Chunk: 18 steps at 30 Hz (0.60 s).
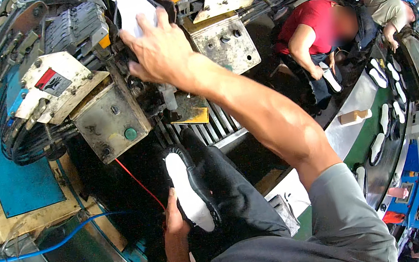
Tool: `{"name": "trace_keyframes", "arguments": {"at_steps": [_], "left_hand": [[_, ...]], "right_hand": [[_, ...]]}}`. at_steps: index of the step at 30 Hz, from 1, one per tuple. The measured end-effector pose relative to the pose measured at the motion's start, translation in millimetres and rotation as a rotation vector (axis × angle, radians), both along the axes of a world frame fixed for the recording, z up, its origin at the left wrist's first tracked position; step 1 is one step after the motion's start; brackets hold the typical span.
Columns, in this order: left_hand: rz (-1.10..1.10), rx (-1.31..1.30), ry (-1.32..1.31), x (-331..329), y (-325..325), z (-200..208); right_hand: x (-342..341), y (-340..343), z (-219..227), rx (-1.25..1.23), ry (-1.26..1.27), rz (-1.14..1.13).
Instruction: Operate industrial machinery to bond soles to shoe uppers.
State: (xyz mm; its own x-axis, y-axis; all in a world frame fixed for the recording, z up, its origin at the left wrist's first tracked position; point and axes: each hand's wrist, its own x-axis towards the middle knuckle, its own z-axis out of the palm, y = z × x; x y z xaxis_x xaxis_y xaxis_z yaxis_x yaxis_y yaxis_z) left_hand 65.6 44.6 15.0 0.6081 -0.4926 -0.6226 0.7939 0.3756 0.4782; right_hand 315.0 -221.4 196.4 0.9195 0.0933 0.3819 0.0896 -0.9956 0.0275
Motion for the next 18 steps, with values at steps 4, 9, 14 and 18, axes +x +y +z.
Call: {"name": "trace_keyframes", "arguments": {"at_steps": [4, 9, 14, 18], "left_hand": [[-0.06, 0.118, 0.037, 20.5, -17.0, -5.8], [-0.161, 0.146, 0.09, 42.7, -23.0, -4.2], [-0.191, 0.166, 0.106, 40.7, -17.0, -34.9], [-0.188, 0.289, -0.021, 33.8, -22.4, -6.5]], "right_hand": [[41.9, -14.6, 14.8, 0.141, 0.022, 0.033], [41.3, -9.1, 23.4, 0.153, -0.068, 0.023], [46.1, 3.7, 40.0, 0.145, 0.02, -0.019], [50.6, 5.2, 54.4, 0.162, 0.137, -0.047]]}}
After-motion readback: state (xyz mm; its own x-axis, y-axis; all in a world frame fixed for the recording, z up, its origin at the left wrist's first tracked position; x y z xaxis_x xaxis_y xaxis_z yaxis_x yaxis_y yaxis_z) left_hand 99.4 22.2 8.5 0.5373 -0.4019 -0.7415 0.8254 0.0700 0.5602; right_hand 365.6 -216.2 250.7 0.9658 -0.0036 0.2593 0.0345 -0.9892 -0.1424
